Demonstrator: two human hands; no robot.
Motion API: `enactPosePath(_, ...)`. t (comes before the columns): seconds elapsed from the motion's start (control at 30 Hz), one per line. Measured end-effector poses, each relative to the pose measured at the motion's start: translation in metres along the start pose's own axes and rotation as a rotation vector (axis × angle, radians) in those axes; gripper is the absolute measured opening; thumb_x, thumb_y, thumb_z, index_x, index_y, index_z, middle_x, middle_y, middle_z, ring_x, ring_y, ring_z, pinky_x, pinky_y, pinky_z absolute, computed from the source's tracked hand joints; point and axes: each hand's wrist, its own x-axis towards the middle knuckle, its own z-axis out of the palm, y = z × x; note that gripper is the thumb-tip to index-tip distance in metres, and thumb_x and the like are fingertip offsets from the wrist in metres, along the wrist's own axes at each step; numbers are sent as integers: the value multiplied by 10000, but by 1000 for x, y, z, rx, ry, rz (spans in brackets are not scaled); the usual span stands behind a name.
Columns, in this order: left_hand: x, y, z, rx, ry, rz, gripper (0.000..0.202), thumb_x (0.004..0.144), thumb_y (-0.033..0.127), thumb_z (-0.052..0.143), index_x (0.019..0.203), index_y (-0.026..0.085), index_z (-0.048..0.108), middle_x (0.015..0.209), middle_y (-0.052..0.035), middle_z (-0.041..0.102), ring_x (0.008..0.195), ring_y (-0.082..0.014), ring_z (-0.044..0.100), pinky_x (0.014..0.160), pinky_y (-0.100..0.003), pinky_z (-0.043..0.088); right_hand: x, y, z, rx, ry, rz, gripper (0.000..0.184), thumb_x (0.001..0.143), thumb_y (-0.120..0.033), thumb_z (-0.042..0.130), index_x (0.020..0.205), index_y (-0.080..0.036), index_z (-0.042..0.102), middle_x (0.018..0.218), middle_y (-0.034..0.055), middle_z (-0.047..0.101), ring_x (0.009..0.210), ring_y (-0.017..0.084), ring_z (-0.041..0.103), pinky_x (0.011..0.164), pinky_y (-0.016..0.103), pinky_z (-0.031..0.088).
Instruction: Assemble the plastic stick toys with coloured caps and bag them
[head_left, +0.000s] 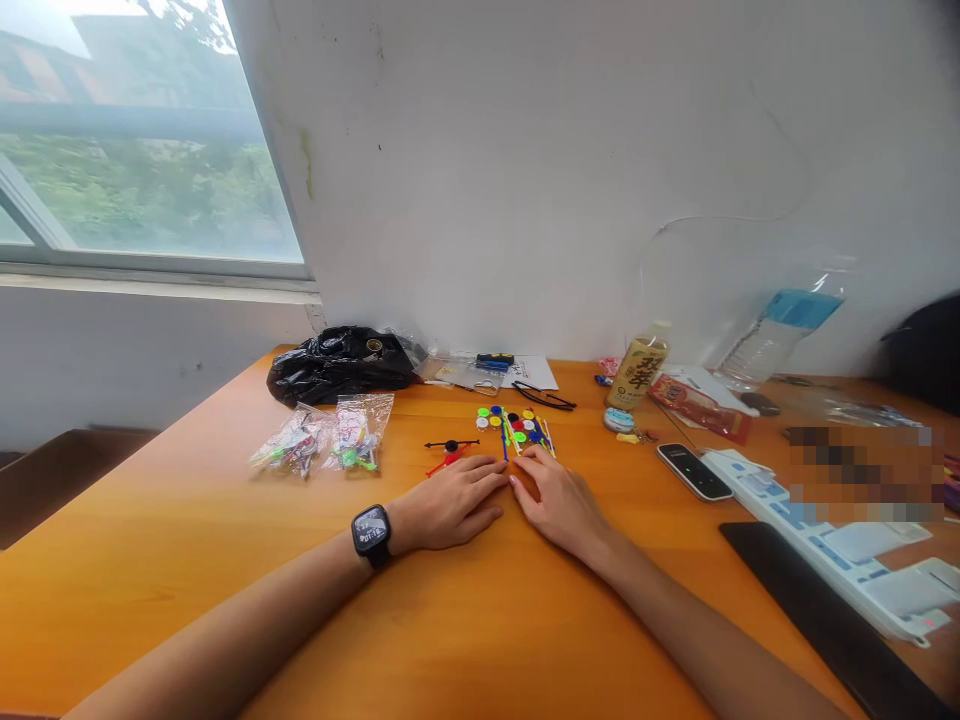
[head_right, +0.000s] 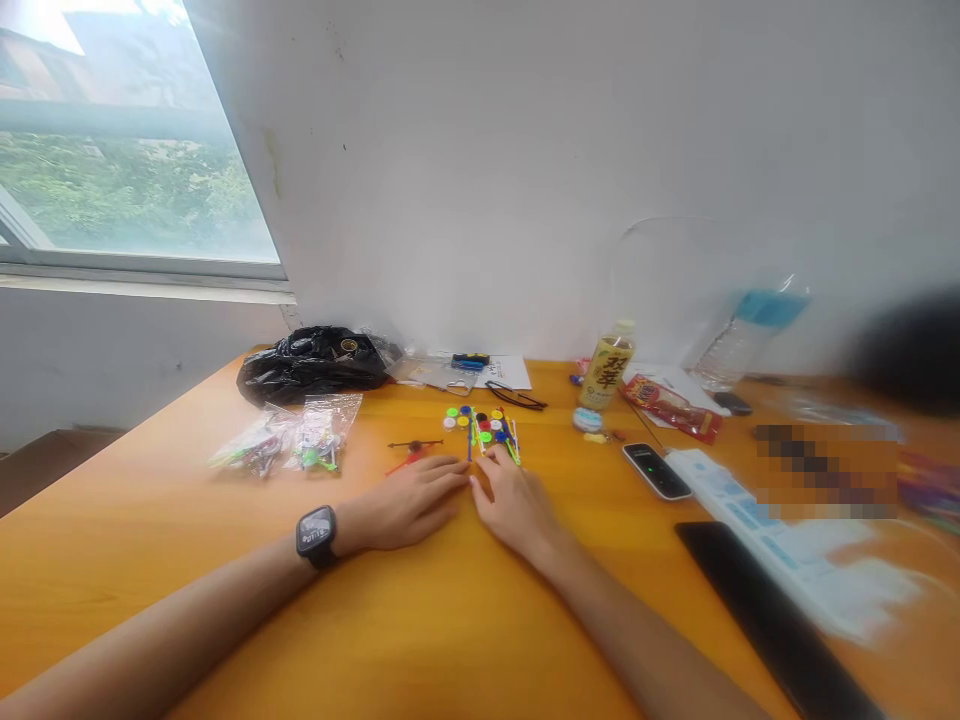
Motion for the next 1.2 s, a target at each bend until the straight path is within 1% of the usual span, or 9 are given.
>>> enactPosePath(0.3,-2,-3,4,123,-40,-28,450,1061,402,495,1445,168,481,1594,-185,475,1489,-352,419,1221,-527,400,1,-2,4,-7,89,21,219,1028,-305,552,1136,-206,715,1163,77,692,930,215,704,771,308,519)
enactPosePath(0.47,-2,-5,5,148,-44,-52,513,1063,448,488,1520,221,433,1604,-151,475,1469,-370,425,1190,-581,393,1,-2,2,28,179,-12,217,1028,-256,547,1152,-227,724,1154,77,709,944,215,715,786,295,539)
enactPosePath(0.57,-1,-3,3,139,-30,-47,508,1055,442,507,1512,228,448,1581,-142,497,1448,-350,443,1185,-547,399,2,-1,0,45,244,-21,225,1023,-244,549,1156,-229,729,1166,82,711,962,228,721,802,311,554)
enactPosePath(0.67,1,1,0,147,14,-61,382,1038,386,531,1380,218,557,1442,-129,600,1372,-312,500,1157,-483,426,3,0,-2,82,285,-38,228,1024,-246,545,1156,-224,729,1168,83,710,980,239,721,838,332,563)
enactPosePath(0.8,1,2,-2,263,78,-190,165,973,236,549,1105,219,647,1234,-105,680,1207,-302,569,1034,-468,466,4,2,-2,125,277,-60,253,1034,-251,525,1201,-228,713,1184,79,700,989,234,719,890,350,567)
enactPosePath(0.9,-2,-3,-2,347,134,-325,106,941,211,567,1000,213,655,1242,-119,670,1210,-320,554,1013,-485,456,5,4,-1,123,260,-59,256,1029,-256,528,1209,-231,708,1193,83,697,980,234,719,884,356,574)
enactPosePath(1.0,-4,-9,-2,389,174,-445,151,963,286,578,1055,207,667,1372,-142,618,1287,-346,518,1055,-513,428,5,6,-1,105,239,-43,252,1026,-271,535,1206,-231,706,1201,84,695,982,239,718,864,360,576)
enactPosePath(1.13,-5,-11,-1,419,157,-552,276,994,387,559,1159,187,655,1315,-151,653,1161,-335,584,1005,-514,448,5,6,-1,101,213,-40,241,1027,-278,534,1186,-221,707,1205,83,694,980,239,715,861,358,572)
enactPosePath(1.2,-6,-12,1,446,185,-563,317,996,414,558,1187,177,648,1333,-162,653,1174,-356,576,1006,-543,445,5,4,-1,107,205,-41,238,1028,-276,530,1174,-216,709,1194,83,696,970,235,715,860,355,571)
